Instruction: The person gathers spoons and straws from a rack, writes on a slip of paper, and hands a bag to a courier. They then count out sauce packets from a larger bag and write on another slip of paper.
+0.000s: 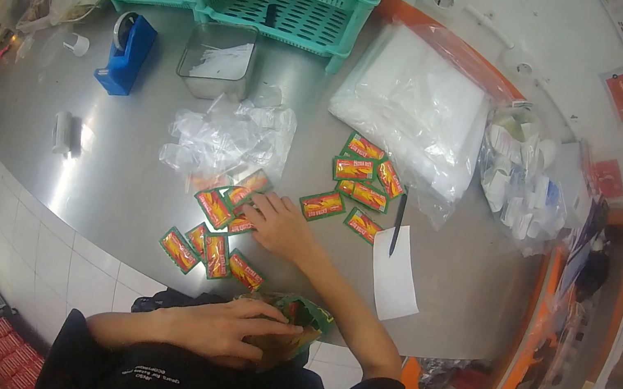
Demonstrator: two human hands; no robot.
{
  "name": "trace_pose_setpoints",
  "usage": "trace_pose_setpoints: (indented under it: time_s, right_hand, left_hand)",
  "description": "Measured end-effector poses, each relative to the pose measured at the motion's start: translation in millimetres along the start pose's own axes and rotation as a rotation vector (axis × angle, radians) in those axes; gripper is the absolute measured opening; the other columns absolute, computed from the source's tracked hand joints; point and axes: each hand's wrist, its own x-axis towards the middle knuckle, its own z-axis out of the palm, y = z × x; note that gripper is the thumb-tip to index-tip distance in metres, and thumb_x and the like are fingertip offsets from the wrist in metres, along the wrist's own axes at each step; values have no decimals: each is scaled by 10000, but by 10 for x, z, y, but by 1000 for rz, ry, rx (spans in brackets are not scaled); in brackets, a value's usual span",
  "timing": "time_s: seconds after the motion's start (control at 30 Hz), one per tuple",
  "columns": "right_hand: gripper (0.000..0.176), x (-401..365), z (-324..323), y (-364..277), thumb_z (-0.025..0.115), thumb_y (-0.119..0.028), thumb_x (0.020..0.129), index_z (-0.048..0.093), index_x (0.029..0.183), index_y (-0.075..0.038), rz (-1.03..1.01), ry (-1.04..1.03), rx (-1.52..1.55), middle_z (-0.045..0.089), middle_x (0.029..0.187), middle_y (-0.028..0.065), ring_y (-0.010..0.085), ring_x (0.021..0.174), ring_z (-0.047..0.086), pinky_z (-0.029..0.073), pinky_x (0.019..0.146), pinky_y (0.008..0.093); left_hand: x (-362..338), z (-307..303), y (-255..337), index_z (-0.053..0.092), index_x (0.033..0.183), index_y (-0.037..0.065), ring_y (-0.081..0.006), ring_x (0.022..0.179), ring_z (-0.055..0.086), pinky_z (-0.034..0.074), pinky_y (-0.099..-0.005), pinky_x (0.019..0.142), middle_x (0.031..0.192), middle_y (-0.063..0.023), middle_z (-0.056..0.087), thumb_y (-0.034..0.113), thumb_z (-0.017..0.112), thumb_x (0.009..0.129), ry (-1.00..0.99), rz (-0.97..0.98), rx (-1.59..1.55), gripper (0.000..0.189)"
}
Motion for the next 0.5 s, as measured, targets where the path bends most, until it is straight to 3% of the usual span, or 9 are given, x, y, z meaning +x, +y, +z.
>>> trace_pose_setpoints:
  time_s: [0.17, 0.27, 0.37, 0.5]
  right_hand:
    - [456, 181, -105, -84, 628, -228, 610, 516, 1036, -110, 65, -96, -14, 478, 987, 41, 224, 932, 449, 385, 761, 340]
    - [376, 230, -30, -79, 593, -210, 646, 528, 1002, -109, -2, -103, -91, 477, 1010, 42, 223, 949, 448, 386, 755, 330]
    - [334, 218, -105, -50, 590, -164, 648, 545, 975, -115, -158, 65, -150, 502, 1015, 42, 208, 942, 475, 392, 742, 315]
    - [272, 80, -304, -65, 604, -142, 684, 561, 949, -101, -86, -43, 221, 553, 942, 60, 198, 892, 520, 403, 721, 309]
  left_hand:
    - [-3, 22, -5, 581, 764, 58, -335, 1142, 329, 369, -442, 880, 1288, -164, 306, 159, 657, 574, 9, 6, 10, 228]
    - [-3, 5, -1, 581, 766, 59, -336, 1145, 325, 368, -443, 882, 1286, -164, 309, 159, 657, 576, -8, 2, 16, 227]
    - [-15, 13, -8, 581, 769, 60, -336, 1151, 319, 367, -443, 883, 1282, -161, 315, 159, 658, 577, 4, 2, 9, 229]
    - [-8, 14, -6, 579, 769, 60, -337, 1156, 315, 365, -443, 887, 1279, -157, 319, 160, 659, 578, -1, -8, -3, 229]
